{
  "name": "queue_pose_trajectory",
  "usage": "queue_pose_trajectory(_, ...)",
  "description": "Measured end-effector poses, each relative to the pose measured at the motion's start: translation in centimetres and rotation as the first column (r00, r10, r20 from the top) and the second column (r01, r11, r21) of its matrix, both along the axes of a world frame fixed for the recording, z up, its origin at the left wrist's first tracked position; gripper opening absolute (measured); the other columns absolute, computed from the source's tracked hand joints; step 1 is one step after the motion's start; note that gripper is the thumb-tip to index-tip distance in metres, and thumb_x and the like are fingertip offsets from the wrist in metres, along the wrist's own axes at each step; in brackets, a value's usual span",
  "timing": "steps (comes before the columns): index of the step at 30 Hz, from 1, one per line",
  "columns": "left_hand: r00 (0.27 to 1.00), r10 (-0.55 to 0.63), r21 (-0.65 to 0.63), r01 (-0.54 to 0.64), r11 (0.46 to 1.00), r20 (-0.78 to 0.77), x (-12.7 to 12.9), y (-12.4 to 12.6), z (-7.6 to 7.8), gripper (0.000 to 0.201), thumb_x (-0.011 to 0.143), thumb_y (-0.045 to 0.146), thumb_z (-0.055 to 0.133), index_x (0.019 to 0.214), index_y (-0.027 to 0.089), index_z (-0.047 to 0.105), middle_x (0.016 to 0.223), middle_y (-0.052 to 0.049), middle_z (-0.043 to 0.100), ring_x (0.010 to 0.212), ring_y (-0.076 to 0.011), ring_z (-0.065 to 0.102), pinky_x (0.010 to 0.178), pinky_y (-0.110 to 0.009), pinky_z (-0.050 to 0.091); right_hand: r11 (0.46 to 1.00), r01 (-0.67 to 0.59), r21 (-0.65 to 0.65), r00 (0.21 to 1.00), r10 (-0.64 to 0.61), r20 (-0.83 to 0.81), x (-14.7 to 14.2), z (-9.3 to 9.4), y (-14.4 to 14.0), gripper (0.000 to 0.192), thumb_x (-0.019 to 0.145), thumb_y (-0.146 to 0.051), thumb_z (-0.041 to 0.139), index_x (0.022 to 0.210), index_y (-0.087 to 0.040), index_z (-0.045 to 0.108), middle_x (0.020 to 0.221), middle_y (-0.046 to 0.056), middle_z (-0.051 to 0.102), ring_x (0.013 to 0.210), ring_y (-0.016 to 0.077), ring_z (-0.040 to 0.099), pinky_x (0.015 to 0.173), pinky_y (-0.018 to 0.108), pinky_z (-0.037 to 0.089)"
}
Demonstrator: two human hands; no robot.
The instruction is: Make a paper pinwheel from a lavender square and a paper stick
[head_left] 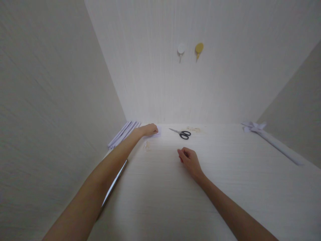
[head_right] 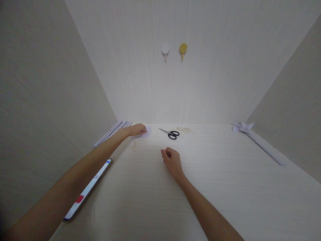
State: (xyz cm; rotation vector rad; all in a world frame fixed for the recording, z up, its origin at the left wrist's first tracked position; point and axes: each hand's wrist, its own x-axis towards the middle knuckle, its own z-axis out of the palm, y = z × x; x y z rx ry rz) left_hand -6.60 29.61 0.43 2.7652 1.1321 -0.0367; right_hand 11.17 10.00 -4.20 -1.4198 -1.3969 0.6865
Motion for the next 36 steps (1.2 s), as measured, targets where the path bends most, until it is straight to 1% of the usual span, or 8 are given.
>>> queue_pose_trajectory(2,0.999,-0.012,0.045,0.014,0.999,-0.049,0.1,-0.4,0.1,0.018,0.067,0.014,0.046,0.063,0.013,0.063,0.075,-0.01,0.065,0.072,-0.0167,0.056,0.072,-0.026,0.039,1.0,-0.003,-0.002,1.0,0.003,-0.001,0.0,0.0,0.0,0.033,0.075,-0.036,0.044,0.048,-0.018,0.041,0.041,-0.004,0.04,0.04,0.0081,0.035,0.043,0.021,0.027)
queue_pose_trajectory(6,0.996,0.025,0.131,-0.013,0.991,-0.091,0.4,-1.1,-0.1,0.022,0.067,0.013,0.042,0.072,0.012,0.064,0.079,-0.011,0.065,0.074,-0.0175,0.056,0.07,-0.027,0.039,1.0,-0.002,-0.013,1.0,0.002,-0.006,0.0,0.1,0.1,0.033,0.075,-0.037,0.044,0.049,-0.018,0.041,0.041,-0.004,0.04,0.04,0.0081,0.035,0.043,0.021,0.027)
queue_pose_trajectory(11,0.994,0.073,0.206,-0.054,0.977,-0.086,0.6,-1.3,-0.8,0.026,0.07,0.014,0.039,0.073,0.009,0.064,0.081,-0.016,0.064,0.077,-0.0197,0.057,0.072,-0.03,0.039,1.0,-0.008,-0.003,1.0,0.008,0.011,0.0,0.2,0.1,0.033,0.075,-0.037,0.044,0.048,-0.018,0.041,0.041,-0.004,0.04,0.041,0.0082,0.036,0.043,0.021,0.027)
queue_pose_trajectory(15,0.993,0.096,0.222,-0.079,0.972,-0.066,0.5,-1.4,-0.8,0.022,0.067,0.014,0.043,0.069,0.01,0.064,0.075,-0.015,0.064,0.073,-0.0195,0.057,0.068,-0.028,0.039,1.0,-0.009,-0.007,1.0,0.009,0.002,0.0,0.1,0.0,0.033,0.075,-0.037,0.044,0.049,-0.018,0.041,0.041,-0.005,0.04,0.04,0.0082,0.036,0.043,0.021,0.027)
queue_pose_trajectory(21,0.989,0.142,0.238,-0.128,0.963,-0.045,0.6,-1.8,-0.2,0.02,0.065,0.018,0.046,0.062,0.011,0.065,0.068,-0.013,0.063,0.066,-0.0196,0.056,0.063,-0.029,0.039,1.0,-0.005,-0.004,1.0,0.005,0.004,0.0,0.2,-0.1,0.033,0.075,-0.036,0.043,0.048,-0.018,0.041,0.041,-0.004,0.04,0.041,0.0082,0.036,0.043,0.021,0.027)
queue_pose_trajectory(30,0.966,0.257,0.284,-0.243,0.927,-0.012,0.6,-2.7,0.6,0.018,0.065,0.025,0.054,0.07,0.013,0.066,0.077,-0.014,0.064,0.073,-0.0225,0.058,0.063,-0.029,0.04,1.0,-0.015,0.009,1.0,0.015,-0.012,0.0,0.4,-0.3,0.032,0.075,-0.036,0.043,0.048,-0.018,0.042,0.041,-0.004,0.04,0.04,0.0082,0.036,0.043,0.021,0.028)
queue_pose_trajectory(33,0.957,0.288,0.314,-0.276,0.908,0.009,0.4,-3.1,1.4,0.017,0.065,0.025,0.053,0.07,0.014,0.066,0.077,-0.014,0.064,0.075,-0.0234,0.058,0.064,-0.03,0.04,1.0,-0.016,0.015,1.0,0.016,-0.016,0.0,0.3,-0.2,0.032,0.075,-0.036,0.044,0.048,-0.018,0.042,0.041,-0.004,0.041,0.04,0.0084,0.036,0.043,0.021,0.027)
queue_pose_trajectory(36,0.953,0.301,0.35,-0.295,0.889,0.04,0.3,-3.5,2.8,0.017,0.067,0.024,0.052,0.069,0.014,0.066,0.077,-0.014,0.064,0.076,-0.0243,0.058,0.064,-0.031,0.04,1.0,-0.016,0.02,1.0,0.017,-0.022,0.0,0.2,-0.3,0.032,0.074,-0.035,0.044,0.048,-0.018,0.041,0.041,-0.004,0.04,0.041,0.0085,0.036,0.044,0.022,0.027)
